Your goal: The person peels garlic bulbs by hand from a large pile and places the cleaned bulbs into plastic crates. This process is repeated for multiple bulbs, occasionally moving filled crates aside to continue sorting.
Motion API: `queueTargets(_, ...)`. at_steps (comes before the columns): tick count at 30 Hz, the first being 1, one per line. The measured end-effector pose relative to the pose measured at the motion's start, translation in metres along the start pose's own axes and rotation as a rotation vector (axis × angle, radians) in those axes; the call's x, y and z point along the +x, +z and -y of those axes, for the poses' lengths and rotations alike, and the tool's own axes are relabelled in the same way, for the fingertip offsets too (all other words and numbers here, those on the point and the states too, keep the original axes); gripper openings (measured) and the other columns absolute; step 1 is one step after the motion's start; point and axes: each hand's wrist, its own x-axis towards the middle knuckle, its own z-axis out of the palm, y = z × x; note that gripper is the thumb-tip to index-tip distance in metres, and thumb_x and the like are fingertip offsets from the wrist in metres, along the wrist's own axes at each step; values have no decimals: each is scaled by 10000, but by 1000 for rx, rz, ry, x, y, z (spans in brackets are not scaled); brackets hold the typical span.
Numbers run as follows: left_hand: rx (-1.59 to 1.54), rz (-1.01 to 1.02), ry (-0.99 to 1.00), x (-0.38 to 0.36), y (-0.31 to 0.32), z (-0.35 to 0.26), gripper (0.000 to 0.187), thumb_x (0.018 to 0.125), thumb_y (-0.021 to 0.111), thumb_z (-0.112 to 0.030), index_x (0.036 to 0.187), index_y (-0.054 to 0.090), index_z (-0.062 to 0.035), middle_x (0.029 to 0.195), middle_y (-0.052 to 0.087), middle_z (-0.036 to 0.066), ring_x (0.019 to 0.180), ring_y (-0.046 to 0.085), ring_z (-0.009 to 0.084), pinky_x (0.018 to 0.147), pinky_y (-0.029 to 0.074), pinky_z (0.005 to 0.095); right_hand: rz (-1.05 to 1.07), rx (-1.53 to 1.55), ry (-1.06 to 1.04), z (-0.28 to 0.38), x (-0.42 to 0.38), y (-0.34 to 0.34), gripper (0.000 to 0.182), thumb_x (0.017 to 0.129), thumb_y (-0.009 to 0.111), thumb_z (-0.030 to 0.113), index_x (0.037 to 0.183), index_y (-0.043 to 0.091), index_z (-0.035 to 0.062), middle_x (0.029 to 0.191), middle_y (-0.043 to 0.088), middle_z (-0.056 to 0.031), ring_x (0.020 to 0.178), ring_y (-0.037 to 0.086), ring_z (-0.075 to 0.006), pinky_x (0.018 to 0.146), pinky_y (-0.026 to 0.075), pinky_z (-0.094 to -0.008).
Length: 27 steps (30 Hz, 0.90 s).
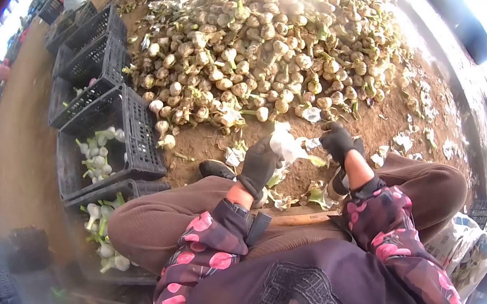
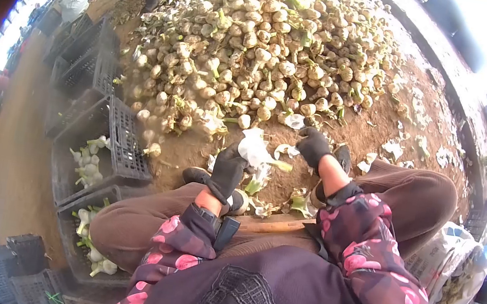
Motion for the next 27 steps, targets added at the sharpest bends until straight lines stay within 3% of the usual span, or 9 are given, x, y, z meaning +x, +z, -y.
queueTargets(5,296,-179,-269,1,5,-13,288,735,517,20,994,639,-14,796,647,30,577,572,114,481,454,245,527,710,-251,106,-46,8,772,815,718,279,1412,281,57,1240,537,-91,1130,501,-185,976,399,-322)
queueTargets(11,416,-40,-294,-1,0,-7,184,728,559,-25,888,649,-31,683,628,66,558,574,124,491,461,267,94,905,-282,129,-37,35,161,917,579,105,1044,622,16,894,646,-11,852,593,-94,783,489,-253)
queueTargets(14,484,-138,-225,-1,2,-1,243,810,504,5,1001,642,-54,748,643,48,604,587,104,483,446,230,-116,734,-289,118,-16,39,156,886,609,91,1013,642,7,862,676,-47,764,591,-85,696,500,-256)
queueTargets(15,482,-140,-220,0,1,6,243,810,504,5,1001,642,-54,748,643,48,604,587,104,483,446,230,-319,107,-213,102,-8,34,194,853,627,106,1032,640,31,850,676,-93,749,615,-116,698,505,-283)
queueTargets(17,248,-19,266,3,-6,11,281,761,551,-13,1027,638,-29,796,667,62,680,625,117,584,498,259,-259,-157,-62,58,7,38,240,823,641,166,1037,645,58,881,675,-128,781,647,-198,733,507,-330)
queueTargets(19,77,-137,53,-5,2,-6,317,760,516,11,1052,629,-39,792,659,40,672,613,110,566,487,249,343,-512,-140,45,5,32,354,773,691,326,1041,661,98,1033,653,-165,976,615,-305,861,467,-396)
queueTargets(21,-63,-250,40,4,-7,12,311,794,510,17,1095,579,-26,783,632,46,567,555,85,486,458,225,298,-681,82,71,-7,24,389,781,667,440,1030,678,142,1042,656,-145,947,622,-339,845,484,-380)
queueTargets(26,-67,-630,76,9,-2,4,298,819,414,-10,1088,540,-35,802,612,63,566,578,136,494,480,261,82,930,319,109,23,23,480,877,588,440,1185,549,74,940,649,-86,800,653,-249,716,533,-346)
queueTargets(27,33,-681,68,13,-1,5,284,824,410,-17,1079,536,-33,819,611,67,570,579,140,506,484,264,211,1001,9,137,17,30,434,885,614,318,1225,514,68,1046,610,-55,888,619,-204,785,513,-326)
